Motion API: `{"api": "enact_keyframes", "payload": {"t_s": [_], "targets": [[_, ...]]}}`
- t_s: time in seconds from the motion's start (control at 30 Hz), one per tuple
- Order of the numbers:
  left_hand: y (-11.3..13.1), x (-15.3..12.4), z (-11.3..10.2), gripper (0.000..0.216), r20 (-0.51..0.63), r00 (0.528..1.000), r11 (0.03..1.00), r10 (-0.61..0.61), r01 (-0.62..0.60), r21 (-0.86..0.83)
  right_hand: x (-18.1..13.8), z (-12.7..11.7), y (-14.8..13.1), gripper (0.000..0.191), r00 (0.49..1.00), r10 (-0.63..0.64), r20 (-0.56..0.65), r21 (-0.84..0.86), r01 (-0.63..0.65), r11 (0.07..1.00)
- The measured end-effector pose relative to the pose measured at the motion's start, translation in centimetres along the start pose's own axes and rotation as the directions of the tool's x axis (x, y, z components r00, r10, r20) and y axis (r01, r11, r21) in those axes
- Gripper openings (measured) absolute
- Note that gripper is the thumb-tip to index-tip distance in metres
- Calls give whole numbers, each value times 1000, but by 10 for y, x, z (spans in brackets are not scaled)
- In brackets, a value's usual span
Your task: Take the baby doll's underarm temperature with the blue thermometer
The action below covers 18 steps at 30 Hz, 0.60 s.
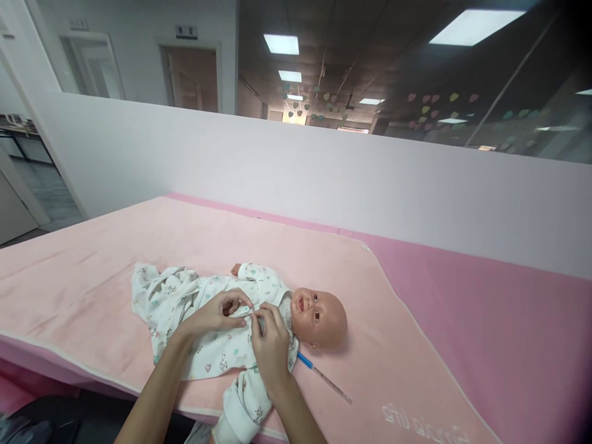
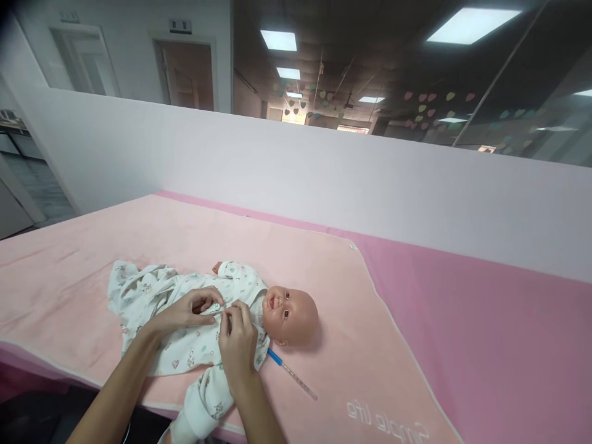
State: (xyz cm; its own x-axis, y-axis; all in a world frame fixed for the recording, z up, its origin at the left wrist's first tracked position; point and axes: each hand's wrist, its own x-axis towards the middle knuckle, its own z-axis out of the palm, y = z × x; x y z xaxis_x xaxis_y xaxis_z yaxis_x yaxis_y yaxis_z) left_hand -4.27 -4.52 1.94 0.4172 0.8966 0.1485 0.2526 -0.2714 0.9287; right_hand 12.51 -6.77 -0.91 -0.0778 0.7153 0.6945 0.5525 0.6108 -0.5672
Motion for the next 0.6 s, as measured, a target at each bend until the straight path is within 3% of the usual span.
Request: {"api": "enact_keyframes", "payload": {"t_s": [0.13, 0.6], "targets": [[1, 2, 1, 30, -1, 999, 997, -46, 46, 67, -1, -1, 0, 12, 1000, 5, 3, 31, -5, 1000], [-2, 2, 2, 24, 2, 996, 996, -91, 90, 16, -3, 0, -1, 11, 999, 23, -26, -32, -24, 999]]}}
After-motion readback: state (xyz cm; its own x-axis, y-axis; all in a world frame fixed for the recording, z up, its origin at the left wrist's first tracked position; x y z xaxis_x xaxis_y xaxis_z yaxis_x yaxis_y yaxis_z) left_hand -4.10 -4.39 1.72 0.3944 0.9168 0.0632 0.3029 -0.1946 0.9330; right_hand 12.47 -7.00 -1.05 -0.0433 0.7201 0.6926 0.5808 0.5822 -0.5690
